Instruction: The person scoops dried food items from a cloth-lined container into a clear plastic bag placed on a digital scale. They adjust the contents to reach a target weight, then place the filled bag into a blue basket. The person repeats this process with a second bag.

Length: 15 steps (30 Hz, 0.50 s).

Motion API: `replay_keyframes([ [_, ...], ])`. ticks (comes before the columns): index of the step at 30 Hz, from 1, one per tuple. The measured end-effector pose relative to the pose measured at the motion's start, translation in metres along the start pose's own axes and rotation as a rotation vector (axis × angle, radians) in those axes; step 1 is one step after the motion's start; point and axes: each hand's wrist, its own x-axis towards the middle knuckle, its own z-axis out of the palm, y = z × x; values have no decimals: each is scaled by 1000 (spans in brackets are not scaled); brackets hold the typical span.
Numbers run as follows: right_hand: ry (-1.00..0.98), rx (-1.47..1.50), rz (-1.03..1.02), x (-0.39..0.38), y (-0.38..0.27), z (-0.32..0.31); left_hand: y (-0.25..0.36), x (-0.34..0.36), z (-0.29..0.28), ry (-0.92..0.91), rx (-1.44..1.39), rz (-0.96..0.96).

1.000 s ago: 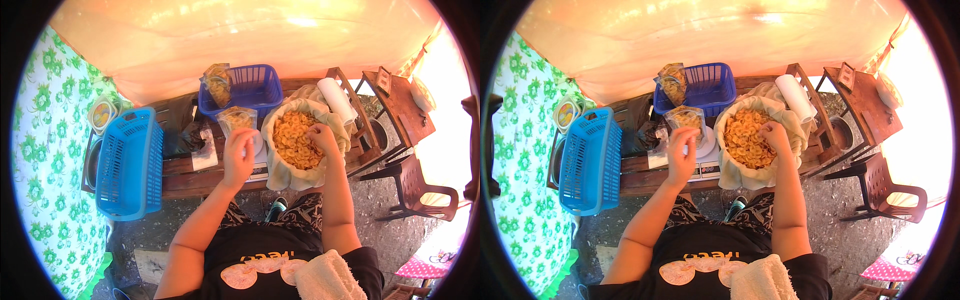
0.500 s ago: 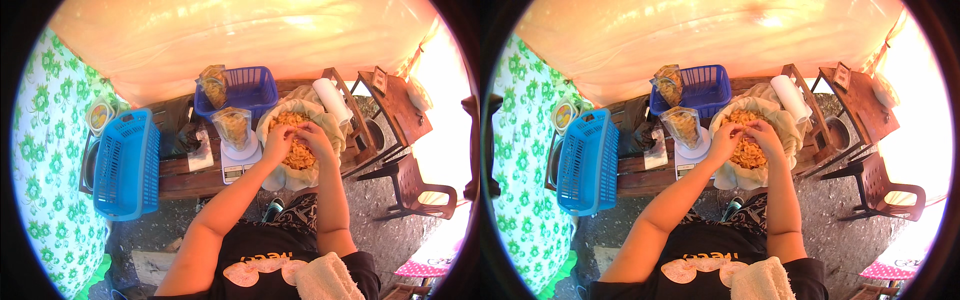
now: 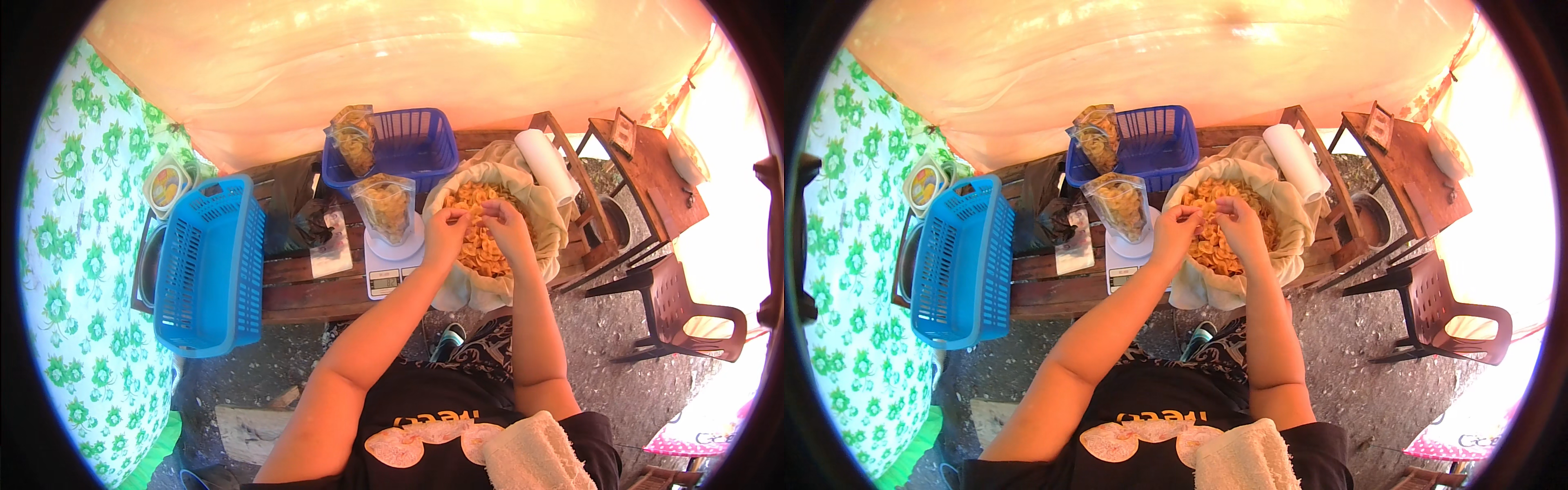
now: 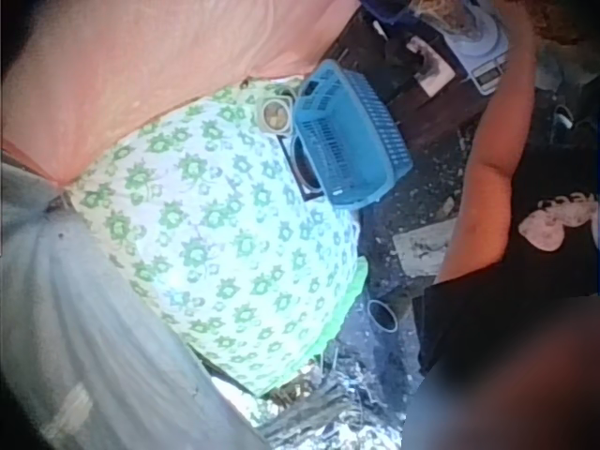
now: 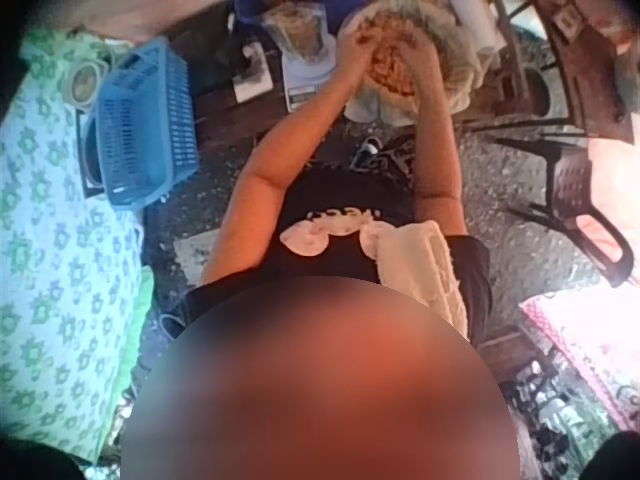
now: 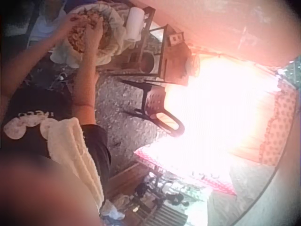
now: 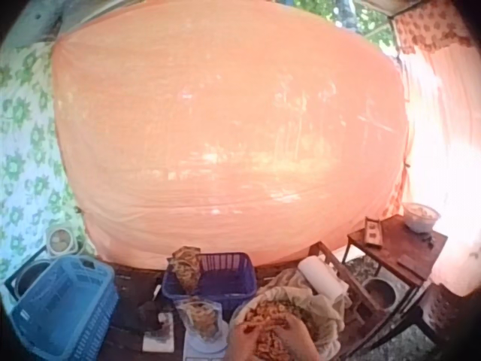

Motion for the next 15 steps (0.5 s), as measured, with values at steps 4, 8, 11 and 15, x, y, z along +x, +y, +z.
replay_keyframes([
  [4,10,-211,-96,-7,-7,2,-3,0,0,-76,-189,-109],
  [8,49,-270,-134,-15,-14,9,-4,-2,1,-99,-143,-64],
  [11,70,-393,-169,-22,-21,15,-4,-3,-1,-113,-96,-41],
  [15,88,-564,-203,-28,-29,20,-6,-5,-1,-97,-96,-53],
])
